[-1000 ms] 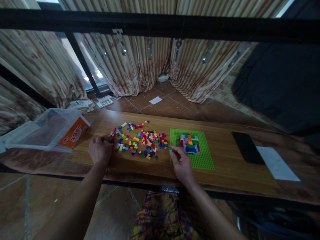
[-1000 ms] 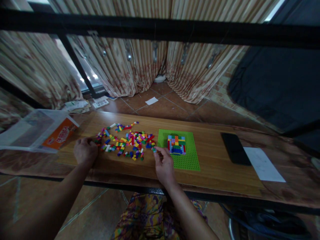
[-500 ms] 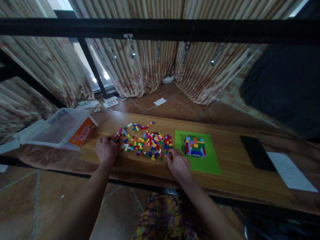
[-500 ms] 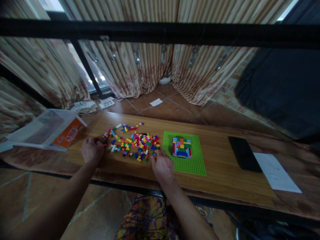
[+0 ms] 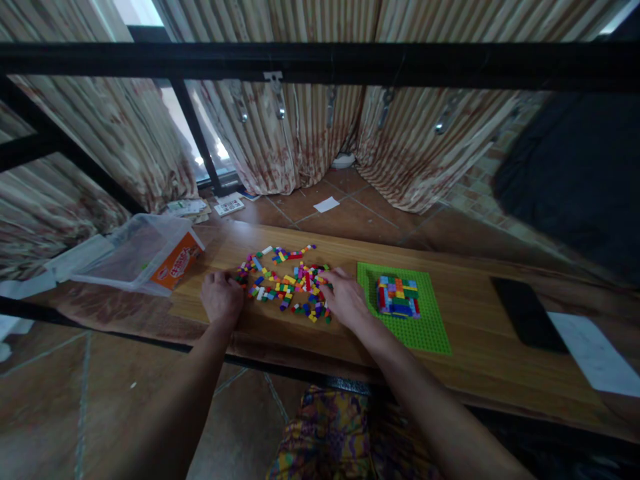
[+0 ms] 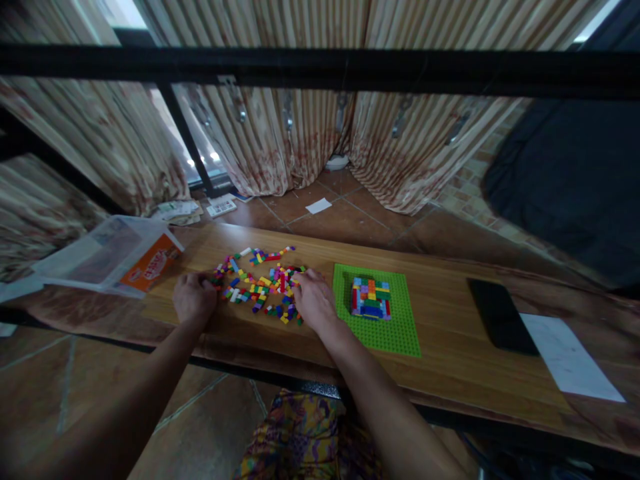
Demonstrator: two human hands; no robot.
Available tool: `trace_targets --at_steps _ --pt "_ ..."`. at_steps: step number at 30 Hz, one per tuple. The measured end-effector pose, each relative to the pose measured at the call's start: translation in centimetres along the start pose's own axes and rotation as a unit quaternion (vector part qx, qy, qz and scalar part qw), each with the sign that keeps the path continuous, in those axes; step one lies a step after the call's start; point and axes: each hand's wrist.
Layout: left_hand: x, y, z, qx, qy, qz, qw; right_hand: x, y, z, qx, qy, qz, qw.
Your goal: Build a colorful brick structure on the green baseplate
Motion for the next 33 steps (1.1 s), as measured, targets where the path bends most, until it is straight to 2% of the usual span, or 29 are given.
trace_targets --at_steps 5,10,15,20,23,26,30,33 --pt "0.0 0.2 0.1 0.007 0.001 -0.003 1.000 0.7 1.6 2.3 -0.043 -0.006 0.026 0.999" --pt "-0.2 0.1 0.1 0.005 0.003 -0.001 1.000 1.0 2.7 2.9 -0.073 -0.001 0.028 0.997" --pt "-0.2 -0.2 -0.2 -0.002 -0.008 0.001 1.000 0.4 3.1 1.8 -0.039 -0.005 0.018 0.999" --pt "-0.2 -0.1 -0.1 -0.006 -0.007 0.002 1.000 -1.1 2.1 -0.3 -0.022 0.009 0.001 1.000" --pt "-0.2 0.0 -0.1 -0.009 -0.009 0.000 1.000 -1.4 1.5 -0.6 -0.025 0.020 -0.007 0.999" --pt "-0.2 -0.1 -0.2 -0.006 -0.012 0.002 1.000 -0.7 1.5 0.7 -0.021 0.003 -0.008 1.000" --pt "-0.2 -0.3 -0.4 0.003 -0.011 0.009 1.000 1.1 2.3 3.9 -0.051 -0.046 0.019 0.997" --pt "-0.2 -0.4 -0.4 0.010 -0.007 0.015 1.000 2.4 3.0 5.8 -0.100 -0.037 0.054 0.993"
Point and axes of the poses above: each hand's wrist, its own x-axis towards the middle knuckle, its own y-axis out of the palm, z = x × y, and after that the axes turned 12 degrees about y, right-handed
